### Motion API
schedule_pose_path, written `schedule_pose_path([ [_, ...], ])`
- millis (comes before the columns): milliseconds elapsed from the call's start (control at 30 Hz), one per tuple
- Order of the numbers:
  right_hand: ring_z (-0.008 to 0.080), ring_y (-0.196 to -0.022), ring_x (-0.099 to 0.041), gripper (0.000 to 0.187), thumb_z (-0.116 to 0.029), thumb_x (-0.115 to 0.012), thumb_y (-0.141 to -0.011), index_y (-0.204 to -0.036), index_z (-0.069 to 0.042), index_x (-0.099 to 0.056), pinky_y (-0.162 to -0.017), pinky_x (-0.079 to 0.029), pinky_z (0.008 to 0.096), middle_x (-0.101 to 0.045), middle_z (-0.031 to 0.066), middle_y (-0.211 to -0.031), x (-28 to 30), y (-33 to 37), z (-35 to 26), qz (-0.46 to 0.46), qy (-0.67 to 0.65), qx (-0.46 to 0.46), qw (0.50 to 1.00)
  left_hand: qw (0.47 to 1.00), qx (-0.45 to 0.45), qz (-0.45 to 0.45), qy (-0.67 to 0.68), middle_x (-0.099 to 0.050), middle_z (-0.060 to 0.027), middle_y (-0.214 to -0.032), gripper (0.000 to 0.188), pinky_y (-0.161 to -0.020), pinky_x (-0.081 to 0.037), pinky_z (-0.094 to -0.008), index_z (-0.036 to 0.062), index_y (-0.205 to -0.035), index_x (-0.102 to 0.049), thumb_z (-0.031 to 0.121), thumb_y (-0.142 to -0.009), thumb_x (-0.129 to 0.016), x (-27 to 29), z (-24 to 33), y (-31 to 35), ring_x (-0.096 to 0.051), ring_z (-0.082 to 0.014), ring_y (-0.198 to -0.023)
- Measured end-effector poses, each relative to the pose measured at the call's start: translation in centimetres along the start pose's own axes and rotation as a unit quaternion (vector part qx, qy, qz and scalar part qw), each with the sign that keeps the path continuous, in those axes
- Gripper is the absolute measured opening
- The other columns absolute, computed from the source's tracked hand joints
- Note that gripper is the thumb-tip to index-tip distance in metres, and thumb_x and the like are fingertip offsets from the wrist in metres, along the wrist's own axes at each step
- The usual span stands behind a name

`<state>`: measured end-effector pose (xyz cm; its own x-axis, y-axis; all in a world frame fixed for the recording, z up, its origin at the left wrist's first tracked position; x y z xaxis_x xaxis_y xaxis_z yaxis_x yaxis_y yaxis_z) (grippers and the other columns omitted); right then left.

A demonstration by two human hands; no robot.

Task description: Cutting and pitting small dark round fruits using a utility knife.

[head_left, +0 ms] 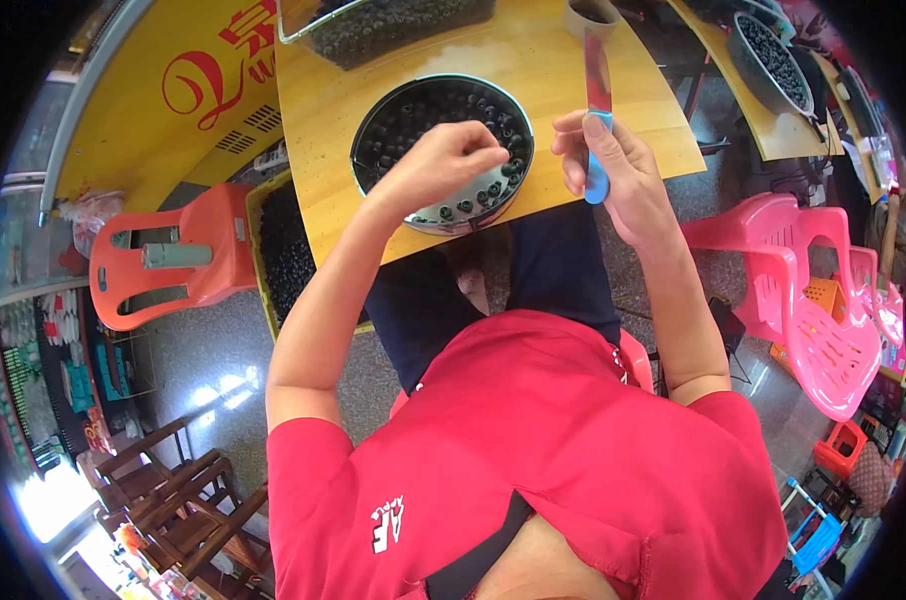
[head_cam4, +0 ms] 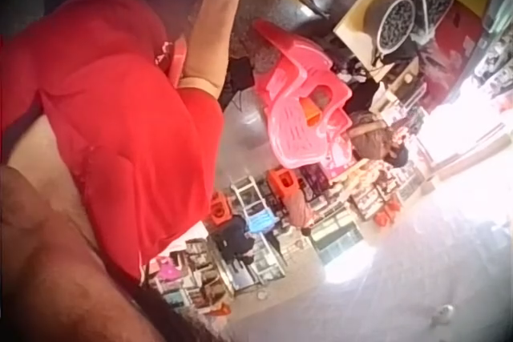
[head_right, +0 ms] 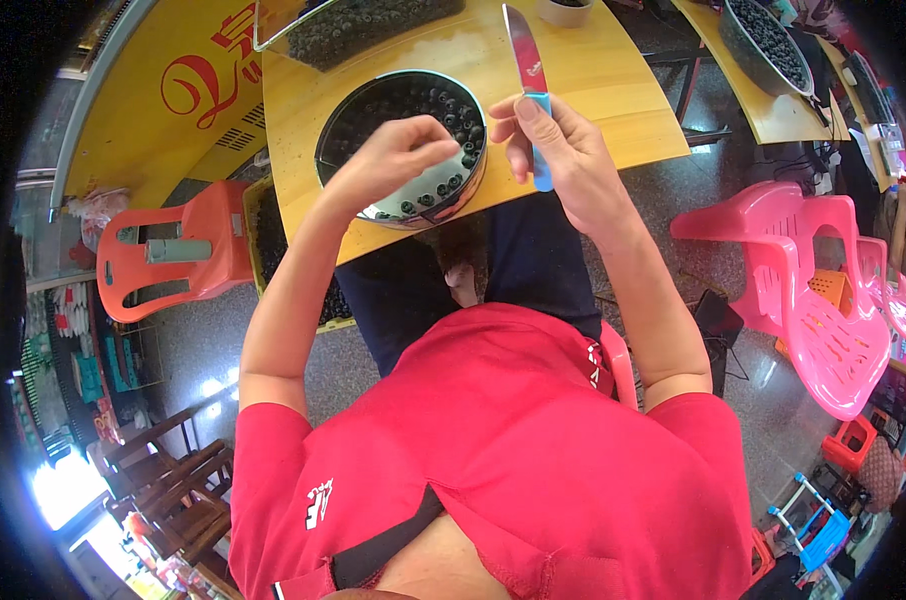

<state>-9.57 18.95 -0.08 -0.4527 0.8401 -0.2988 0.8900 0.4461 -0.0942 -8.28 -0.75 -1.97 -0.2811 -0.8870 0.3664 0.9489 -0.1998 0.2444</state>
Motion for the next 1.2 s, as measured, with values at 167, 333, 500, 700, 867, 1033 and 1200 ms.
schedule_pose_path([
  [167,0.0025,-0.055,-0.040,0.032,-0.027,-0.045,-0.101,-0.110,0.001,-0.059,-0.049,-0.032,0.0167,-0.058,0.0042,-0.087,0.2,0.4,-0.2,-0.023,0.005,-0.053,0.998,0.954,-0.027,-0.006,-0.299,-0.067,-0.0159,-0.085,0.024,-0.072,-0.049,-0.0445,0.0060,-0.092,-0.067,0.027,-0.081,-0.064,-2.3,-0.3,-1.3,-0.065,-0.0310,-0.087],
  [333,0.0009,-0.052,-0.037,0.030,-0.025,-0.047,-0.100,-0.109,0.000,-0.060,-0.047,-0.030,0.0158,-0.057,0.0026,-0.084,0.2,0.5,0.1,-0.004,0.015,-0.071,0.997,0.958,-0.039,0.004,-0.283,-0.068,-0.0131,-0.084,0.022,-0.070,-0.049,-0.0411,0.0035,-0.088,-0.066,0.025,-0.083,-0.064,-1.8,-0.4,-1.7,-0.065,-0.0291,-0.081],
  [500,0.0007,-0.051,-0.037,0.027,-0.024,-0.049,-0.099,-0.106,-0.001,-0.061,-0.045,-0.029,0.0160,-0.058,0.0017,-0.082,-0.8,0.4,1.3,-0.011,0.000,-0.090,0.996,0.984,-0.035,0.028,0.170,-0.055,0.0037,-0.073,0.023,-0.056,-0.038,-0.0190,0.0033,-0.098,-0.064,0.025,-0.091,-0.063,0.7,0.1,0.3,-0.047,-0.0045,-0.063],
  [700,0.0004,-0.051,-0.039,0.023,-0.026,-0.061,-0.094,-0.102,-0.004,-0.061,-0.044,-0.030,0.0165,-0.060,-0.0006,-0.081,-4.1,-0.4,2.1,0.004,-0.048,-0.094,0.994,0.900,-0.093,0.056,0.421,-0.055,0.0030,-0.075,0.021,-0.051,-0.031,-0.0148,0.0054,-0.101,-0.064,0.025,-0.093,-0.061,0.3,1.1,2.9,-0.043,-0.0026,-0.059],
  [867,0.0003,-0.051,-0.039,0.022,-0.025,-0.064,-0.091,-0.099,-0.005,-0.062,-0.044,-0.029,0.0172,-0.059,-0.0033,-0.076,-5.3,-1.0,2.2,0.014,-0.023,-0.081,0.996,0.875,-0.143,0.109,0.450,-0.057,0.0006,-0.078,0.019,-0.050,-0.031,-0.0154,0.0043,-0.102,-0.062,0.021,-0.095,-0.058,-0.6,0.9,3.7,-0.042,-0.0031,-0.059],
  [1033,0.0003,-0.053,-0.041,0.021,-0.024,-0.066,-0.090,-0.100,-0.006,-0.064,-0.045,-0.028,0.0171,-0.057,-0.0052,-0.072,-5.9,-1.1,1.4,0.005,-0.003,-0.048,0.999,0.882,-0.173,0.146,0.413,-0.061,-0.0039,-0.084,0.019,-0.051,-0.032,-0.0141,0.0045,-0.111,-0.052,0.018,-0.097,-0.053,-1.3,0.6,4.4,-0.042,-0.0013,-0.060],
  [1200,0.0005,-0.058,-0.041,0.022,-0.022,-0.068,-0.088,-0.102,-0.006,-0.064,-0.049,-0.030,0.0170,-0.056,-0.0069,-0.073,-6.1,-1.1,0.6,-0.009,0.089,-0.010,0.996,0.871,-0.198,0.173,0.414,-0.061,-0.0030,-0.087,0.016,-0.053,-0.033,-0.0142,0.0043,-0.109,-0.052,0.015,-0.097,-0.054,-1.7,0.6,4.7,-0.043,-0.0008,-0.062],
])
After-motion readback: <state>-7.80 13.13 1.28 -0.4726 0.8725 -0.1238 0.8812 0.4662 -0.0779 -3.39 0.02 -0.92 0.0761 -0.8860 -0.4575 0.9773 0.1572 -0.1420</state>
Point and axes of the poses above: each hand's wrist, its own y-axis away from the middle knuckle, its own x-axis out of the back of the hand, z = x × y, the point moved 4 cm from there along -y, towards the middle knuckle
